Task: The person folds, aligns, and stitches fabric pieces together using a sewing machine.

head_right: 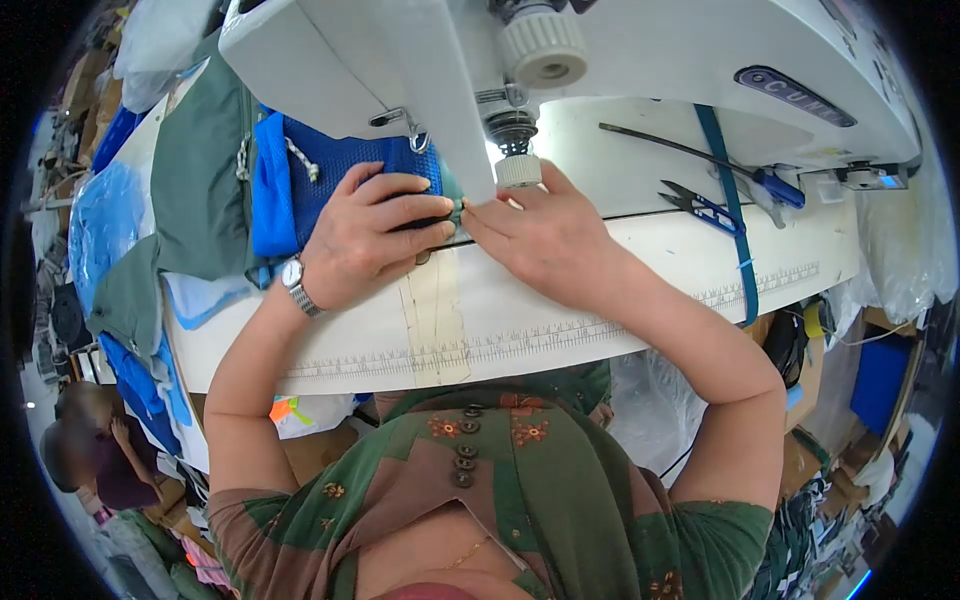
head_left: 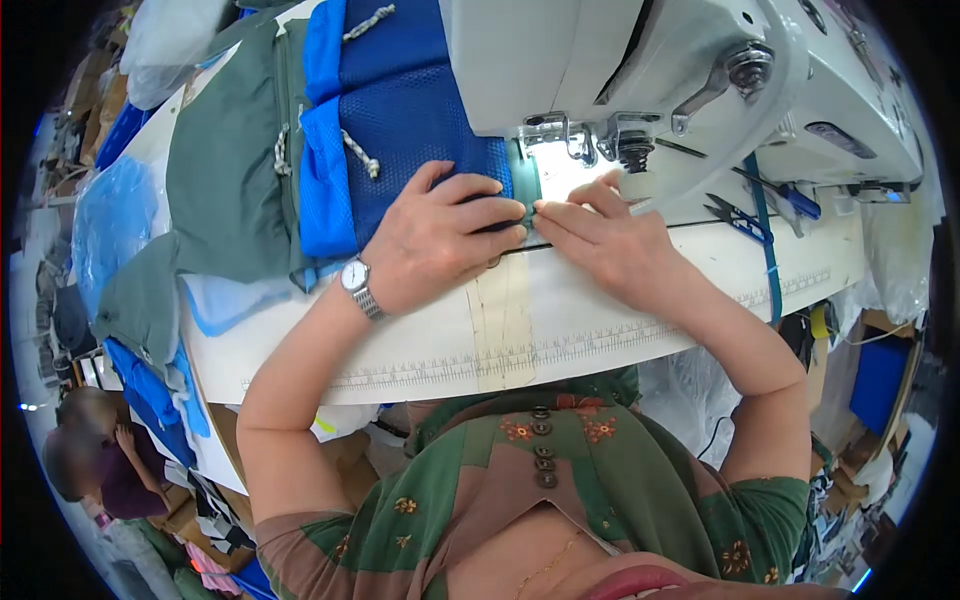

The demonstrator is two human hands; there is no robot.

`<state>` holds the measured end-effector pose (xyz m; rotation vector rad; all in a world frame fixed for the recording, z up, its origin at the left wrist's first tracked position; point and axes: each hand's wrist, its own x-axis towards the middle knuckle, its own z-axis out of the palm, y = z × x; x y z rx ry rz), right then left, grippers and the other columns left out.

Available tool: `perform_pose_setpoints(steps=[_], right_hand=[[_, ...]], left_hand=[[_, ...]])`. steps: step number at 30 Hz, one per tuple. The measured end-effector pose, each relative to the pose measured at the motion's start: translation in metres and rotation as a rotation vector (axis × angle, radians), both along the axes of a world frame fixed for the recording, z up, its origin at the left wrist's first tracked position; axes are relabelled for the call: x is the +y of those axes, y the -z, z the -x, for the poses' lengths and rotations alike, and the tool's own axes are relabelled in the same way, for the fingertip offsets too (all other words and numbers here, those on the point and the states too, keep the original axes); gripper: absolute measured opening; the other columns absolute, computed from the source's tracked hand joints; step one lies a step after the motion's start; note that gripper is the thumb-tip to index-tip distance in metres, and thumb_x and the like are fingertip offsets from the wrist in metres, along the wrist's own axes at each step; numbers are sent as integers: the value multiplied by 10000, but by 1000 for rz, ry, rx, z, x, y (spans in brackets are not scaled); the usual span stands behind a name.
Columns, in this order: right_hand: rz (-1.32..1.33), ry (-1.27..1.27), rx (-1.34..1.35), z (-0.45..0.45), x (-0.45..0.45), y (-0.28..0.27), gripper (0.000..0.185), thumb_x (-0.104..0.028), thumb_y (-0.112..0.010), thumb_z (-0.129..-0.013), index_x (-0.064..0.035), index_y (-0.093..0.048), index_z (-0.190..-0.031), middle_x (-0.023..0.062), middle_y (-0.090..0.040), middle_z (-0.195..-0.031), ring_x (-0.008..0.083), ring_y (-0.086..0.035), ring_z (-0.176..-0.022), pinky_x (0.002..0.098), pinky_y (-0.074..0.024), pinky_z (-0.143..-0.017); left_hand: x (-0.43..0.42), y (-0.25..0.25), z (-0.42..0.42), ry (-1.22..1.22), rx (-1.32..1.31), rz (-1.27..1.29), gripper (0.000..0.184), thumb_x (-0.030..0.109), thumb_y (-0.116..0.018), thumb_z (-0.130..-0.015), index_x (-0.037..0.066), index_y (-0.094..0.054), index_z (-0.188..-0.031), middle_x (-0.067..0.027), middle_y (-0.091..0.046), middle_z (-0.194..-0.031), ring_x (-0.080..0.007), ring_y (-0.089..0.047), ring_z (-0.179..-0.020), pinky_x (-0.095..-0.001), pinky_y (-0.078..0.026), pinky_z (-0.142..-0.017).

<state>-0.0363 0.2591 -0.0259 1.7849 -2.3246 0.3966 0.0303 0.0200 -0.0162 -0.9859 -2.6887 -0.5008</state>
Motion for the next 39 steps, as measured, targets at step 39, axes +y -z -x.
perform_pose_setpoints(steps=[39], right_hand=[[256,426,-26,49,-13,51,318,-234,-758,-681,-38,-676,-919,103,-626,-968,287,-561,-985,370,-479,-866]], left_hand=[[52,20,7,-526,160,-11,200,72,-668,-754,92,-686,-952,-139,-568,-1199,-317,-542,-1122,-402,-511,-870]])
